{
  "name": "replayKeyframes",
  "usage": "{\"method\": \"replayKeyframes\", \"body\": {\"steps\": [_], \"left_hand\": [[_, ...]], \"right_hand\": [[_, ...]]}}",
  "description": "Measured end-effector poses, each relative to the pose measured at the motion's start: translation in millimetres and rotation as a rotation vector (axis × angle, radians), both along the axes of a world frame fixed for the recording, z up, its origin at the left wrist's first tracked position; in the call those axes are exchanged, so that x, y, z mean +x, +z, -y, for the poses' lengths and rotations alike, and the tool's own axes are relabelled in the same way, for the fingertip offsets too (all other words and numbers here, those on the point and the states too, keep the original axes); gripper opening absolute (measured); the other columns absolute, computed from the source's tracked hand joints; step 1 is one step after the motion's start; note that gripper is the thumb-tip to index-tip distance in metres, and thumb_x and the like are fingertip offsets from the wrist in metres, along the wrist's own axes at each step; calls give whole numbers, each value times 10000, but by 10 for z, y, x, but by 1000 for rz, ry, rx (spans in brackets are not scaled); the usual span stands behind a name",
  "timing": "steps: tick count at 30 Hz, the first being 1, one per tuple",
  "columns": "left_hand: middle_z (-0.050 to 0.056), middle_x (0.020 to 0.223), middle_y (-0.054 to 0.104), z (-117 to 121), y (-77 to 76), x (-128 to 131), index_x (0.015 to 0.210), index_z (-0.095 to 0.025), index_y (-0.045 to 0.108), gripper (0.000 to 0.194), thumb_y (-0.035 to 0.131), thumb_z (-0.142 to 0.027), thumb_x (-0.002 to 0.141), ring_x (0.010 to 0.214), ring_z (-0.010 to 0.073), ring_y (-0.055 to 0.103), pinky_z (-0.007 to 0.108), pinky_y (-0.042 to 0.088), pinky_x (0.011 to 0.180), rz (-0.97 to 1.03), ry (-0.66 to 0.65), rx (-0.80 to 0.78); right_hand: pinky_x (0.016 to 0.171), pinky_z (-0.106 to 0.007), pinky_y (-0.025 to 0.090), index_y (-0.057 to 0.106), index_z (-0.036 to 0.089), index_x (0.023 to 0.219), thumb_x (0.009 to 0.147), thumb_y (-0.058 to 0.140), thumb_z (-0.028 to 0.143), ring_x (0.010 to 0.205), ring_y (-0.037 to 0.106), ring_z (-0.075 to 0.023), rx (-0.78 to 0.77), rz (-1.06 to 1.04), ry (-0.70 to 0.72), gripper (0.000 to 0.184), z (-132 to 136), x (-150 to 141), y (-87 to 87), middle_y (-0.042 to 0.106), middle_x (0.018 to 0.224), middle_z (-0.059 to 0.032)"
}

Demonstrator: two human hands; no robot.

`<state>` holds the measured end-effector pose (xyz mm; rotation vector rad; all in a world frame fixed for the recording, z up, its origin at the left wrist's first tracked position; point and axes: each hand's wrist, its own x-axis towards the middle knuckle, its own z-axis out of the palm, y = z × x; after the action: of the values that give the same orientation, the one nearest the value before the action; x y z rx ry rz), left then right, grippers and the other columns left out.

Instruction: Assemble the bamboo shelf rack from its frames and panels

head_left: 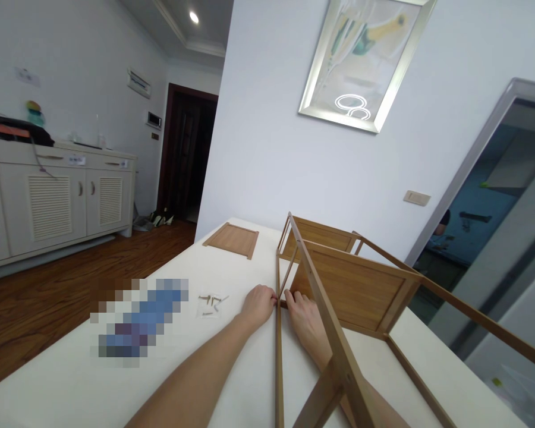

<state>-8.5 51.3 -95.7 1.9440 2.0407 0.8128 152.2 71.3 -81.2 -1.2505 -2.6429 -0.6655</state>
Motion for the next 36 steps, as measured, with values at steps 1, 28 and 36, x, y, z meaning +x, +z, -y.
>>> {"method": "replayKeyframes", "body": {"steps": [1,28,36], "left_hand": [[92,973,746,-2,-2,-1,936,-222,767,279,494,-212,881,985,213,656,296,463,870,2,-4,-1],[72,1020,742,-81,-66,-33,997,-222,746,264,514,-226,870,1022,207,653,297,458,913,5,8,3],[113,1015,697,-40,-34,-7,971,-186,743,316,436,-182,899,1005,218,634,306,460,884,-106,-20,11]], "right_hand": [[726,-294,445,572,206,1162,908,414,79,816,609,-202,4,-13,8,324,0,3,-4,626,927,-92],[730,-296,418,482,233,1332,878,422,51,835,573,-202,75,-70,30,493,-212,79,-223,600,907,-75],[737,-290,411,508,226,1278,909,422,78,842,576,-190,51,-63,30,407,-231,67,-195,612,911,-73]]}}
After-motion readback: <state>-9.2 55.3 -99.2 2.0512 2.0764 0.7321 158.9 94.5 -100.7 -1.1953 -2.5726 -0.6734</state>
